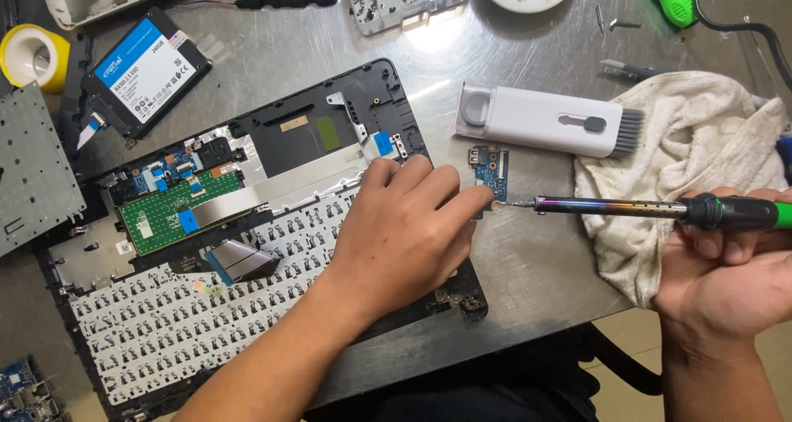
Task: Using a soldering iron on a small I/O board and then inspecting the board by hand.
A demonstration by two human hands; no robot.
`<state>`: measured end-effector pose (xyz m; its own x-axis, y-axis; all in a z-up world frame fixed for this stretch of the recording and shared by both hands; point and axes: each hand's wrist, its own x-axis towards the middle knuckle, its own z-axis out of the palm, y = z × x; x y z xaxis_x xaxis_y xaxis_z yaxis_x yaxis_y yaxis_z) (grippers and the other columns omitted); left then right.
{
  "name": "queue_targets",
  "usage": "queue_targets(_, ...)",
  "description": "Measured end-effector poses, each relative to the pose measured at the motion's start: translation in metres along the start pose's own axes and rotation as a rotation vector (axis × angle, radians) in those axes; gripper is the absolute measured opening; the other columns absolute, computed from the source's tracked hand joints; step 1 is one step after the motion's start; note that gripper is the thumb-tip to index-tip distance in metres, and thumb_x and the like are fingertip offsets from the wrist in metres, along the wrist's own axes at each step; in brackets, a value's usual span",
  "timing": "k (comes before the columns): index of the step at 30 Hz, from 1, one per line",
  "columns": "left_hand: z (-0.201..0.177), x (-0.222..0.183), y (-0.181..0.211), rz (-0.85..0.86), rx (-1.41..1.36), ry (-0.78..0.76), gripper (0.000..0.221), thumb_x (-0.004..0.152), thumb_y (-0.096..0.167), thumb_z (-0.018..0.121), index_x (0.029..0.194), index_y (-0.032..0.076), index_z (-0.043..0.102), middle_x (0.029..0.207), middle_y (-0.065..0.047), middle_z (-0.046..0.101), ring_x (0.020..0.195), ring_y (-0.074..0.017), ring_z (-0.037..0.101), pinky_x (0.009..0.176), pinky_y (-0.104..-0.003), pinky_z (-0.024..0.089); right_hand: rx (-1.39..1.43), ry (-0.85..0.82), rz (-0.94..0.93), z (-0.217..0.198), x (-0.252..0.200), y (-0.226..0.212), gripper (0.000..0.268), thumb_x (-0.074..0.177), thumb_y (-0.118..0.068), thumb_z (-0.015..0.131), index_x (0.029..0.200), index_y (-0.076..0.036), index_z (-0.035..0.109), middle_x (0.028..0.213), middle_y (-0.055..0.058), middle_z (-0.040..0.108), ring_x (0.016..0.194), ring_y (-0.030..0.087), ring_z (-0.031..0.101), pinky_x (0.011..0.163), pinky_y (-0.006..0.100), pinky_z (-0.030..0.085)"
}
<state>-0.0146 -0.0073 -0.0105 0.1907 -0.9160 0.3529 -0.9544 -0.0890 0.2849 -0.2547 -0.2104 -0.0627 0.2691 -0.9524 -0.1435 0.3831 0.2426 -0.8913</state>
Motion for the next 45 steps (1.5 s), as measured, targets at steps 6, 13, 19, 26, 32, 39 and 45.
queue_targets(6, -0.002, 0.001, 0.001, -0.002, -0.006, -0.040, 0.018, 0.091, 0.021, 0.073, 0.108, 0.017, 0.068, 0.086, -0.003, 0.058, 0.079, -0.0270, 0.051, 0.067, -0.042, 0.036, -0.020, -0.060, -0.029, -0.007, 0.002, 0.002, 0.031, 0.102, -0.043, 0.058, 0.079, -0.024, 0.049, 0.060, -0.011, 0.022, 0.060, 0.003, 0.028, 0.069, 0.018, 0.032)
queue_targets(13, -0.001, 0.001, 0.001, -0.010, -0.006, -0.092, 0.026, 0.089, 0.025, 0.074, 0.115, 0.020, 0.069, 0.091, -0.005, 0.061, 0.082, -0.0274, 0.054, 0.070, -0.043, 0.040, -0.003, -0.148, -0.090, -0.017, 0.003, 0.006, 0.043, 0.101, -0.043, 0.062, 0.074, -0.021, 0.037, 0.064, -0.011, 0.024, 0.063, 0.003, 0.029, 0.072, 0.016, 0.032)
queue_targets(19, 0.000, 0.002, 0.002, -0.012, 0.016, -0.095, 0.032, 0.087, 0.023, 0.073, 0.119, 0.019, 0.067, 0.091, -0.004, 0.062, 0.084, -0.0261, 0.055, 0.071, -0.042, 0.041, -0.013, -0.126, -0.098, -0.009, -0.001, 0.004, 0.042, 0.102, -0.043, 0.060, 0.074, -0.020, 0.039, 0.064, -0.010, 0.025, 0.063, 0.003, 0.029, 0.071, 0.017, 0.031)
queue_targets(26, 0.001, 0.002, 0.003, -0.042, 0.039, -0.036, 0.035, 0.086, 0.026, 0.075, 0.118, 0.013, 0.066, 0.089, -0.002, 0.062, 0.083, -0.0262, 0.053, 0.071, -0.040, 0.037, -0.031, -0.001, -0.097, -0.001, -0.004, 0.003, 0.040, 0.095, -0.045, 0.063, 0.074, -0.020, 0.040, 0.062, -0.008, 0.020, 0.061, 0.006, 0.025, 0.068, 0.020, 0.030)
queue_targets(32, 0.002, 0.001, 0.002, -0.029, 0.055, -0.030, 0.028, 0.090, 0.029, 0.076, 0.113, 0.015, 0.068, 0.090, -0.002, 0.060, 0.084, -0.0253, 0.053, 0.072, -0.040, 0.038, -0.107, -0.154, -0.212, -0.004, -0.012, 0.006, 0.045, 0.102, -0.048, 0.055, 0.077, -0.020, 0.031, 0.064, -0.009, 0.015, 0.063, 0.004, 0.022, 0.069, 0.016, 0.027)
queue_targets(39, 0.003, 0.000, 0.001, -0.023, 0.046, -0.042, 0.031, 0.089, 0.030, 0.079, 0.114, 0.015, 0.068, 0.091, -0.002, 0.061, 0.084, -0.0257, 0.054, 0.071, -0.040, 0.038, -0.230, -0.226, -0.302, -0.007, -0.011, 0.011, 0.049, 0.101, -0.056, 0.048, 0.074, -0.023, 0.023, 0.065, -0.009, 0.014, 0.063, 0.005, 0.018, 0.069, 0.021, 0.021)
queue_targets(45, 0.003, 0.000, 0.001, -0.026, 0.054, -0.035, 0.031, 0.088, 0.030, 0.079, 0.113, 0.016, 0.068, 0.089, -0.002, 0.059, 0.084, -0.0260, 0.054, 0.072, -0.041, 0.038, -0.234, -0.222, -0.329, -0.008, -0.011, 0.014, 0.049, 0.102, -0.055, 0.047, 0.075, -0.022, 0.022, 0.066, -0.008, 0.015, 0.064, 0.006, 0.018, 0.069, 0.022, 0.021)
